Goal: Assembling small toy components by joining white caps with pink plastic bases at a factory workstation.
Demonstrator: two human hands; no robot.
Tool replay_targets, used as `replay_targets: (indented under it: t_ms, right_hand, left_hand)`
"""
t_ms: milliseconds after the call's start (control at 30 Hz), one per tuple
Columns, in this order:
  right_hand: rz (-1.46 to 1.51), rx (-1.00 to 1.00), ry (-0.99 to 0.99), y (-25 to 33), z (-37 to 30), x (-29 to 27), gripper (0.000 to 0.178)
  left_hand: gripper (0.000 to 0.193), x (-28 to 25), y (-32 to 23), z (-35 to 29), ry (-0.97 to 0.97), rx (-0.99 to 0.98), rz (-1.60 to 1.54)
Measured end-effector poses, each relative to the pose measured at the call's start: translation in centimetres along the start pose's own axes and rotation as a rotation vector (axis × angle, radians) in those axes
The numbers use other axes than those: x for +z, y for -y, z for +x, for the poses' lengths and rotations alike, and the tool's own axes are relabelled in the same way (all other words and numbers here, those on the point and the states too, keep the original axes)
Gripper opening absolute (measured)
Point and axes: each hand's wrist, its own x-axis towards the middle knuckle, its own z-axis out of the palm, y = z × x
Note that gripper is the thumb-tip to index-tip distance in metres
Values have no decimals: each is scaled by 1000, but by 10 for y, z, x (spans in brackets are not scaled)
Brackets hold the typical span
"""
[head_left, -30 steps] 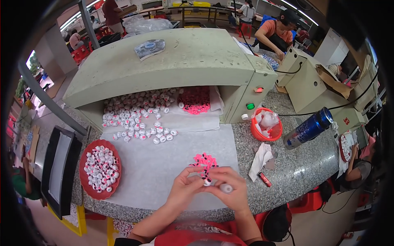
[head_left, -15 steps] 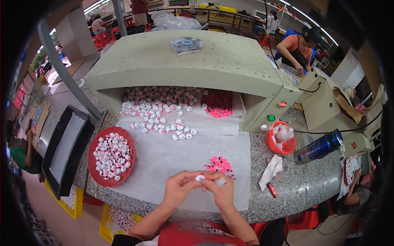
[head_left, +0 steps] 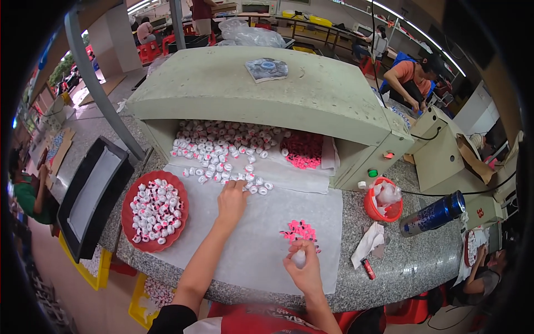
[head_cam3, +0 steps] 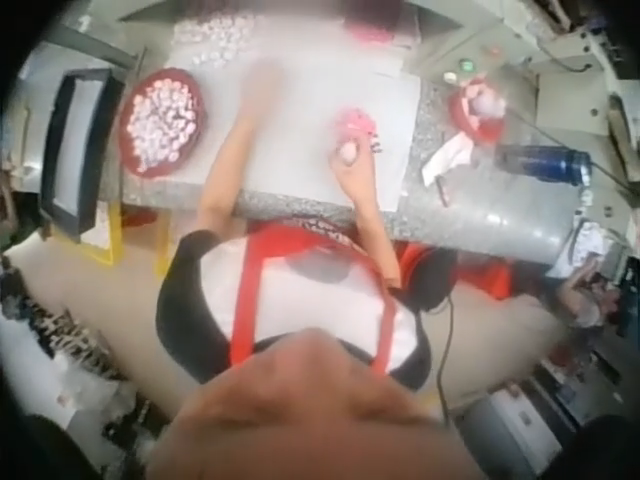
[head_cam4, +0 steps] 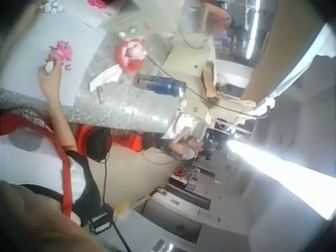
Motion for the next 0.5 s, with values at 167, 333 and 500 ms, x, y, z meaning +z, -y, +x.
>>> replay_targets:
  t_ms: [167,333,500]
  right_hand:
    - [95,-104,-104,-7,4,-17,35]
    - [243,-122,-111,34,7,-16,33]
    - [-10,-391,-300,51,-13,-21,27]
  left_hand:
    - [24,-33,-32,-25,275,-597,-1140]
    - [25,-62,-71,-59,425,-705,-1943]
    - [29,-60,-93,-70,421,-538,-1594]
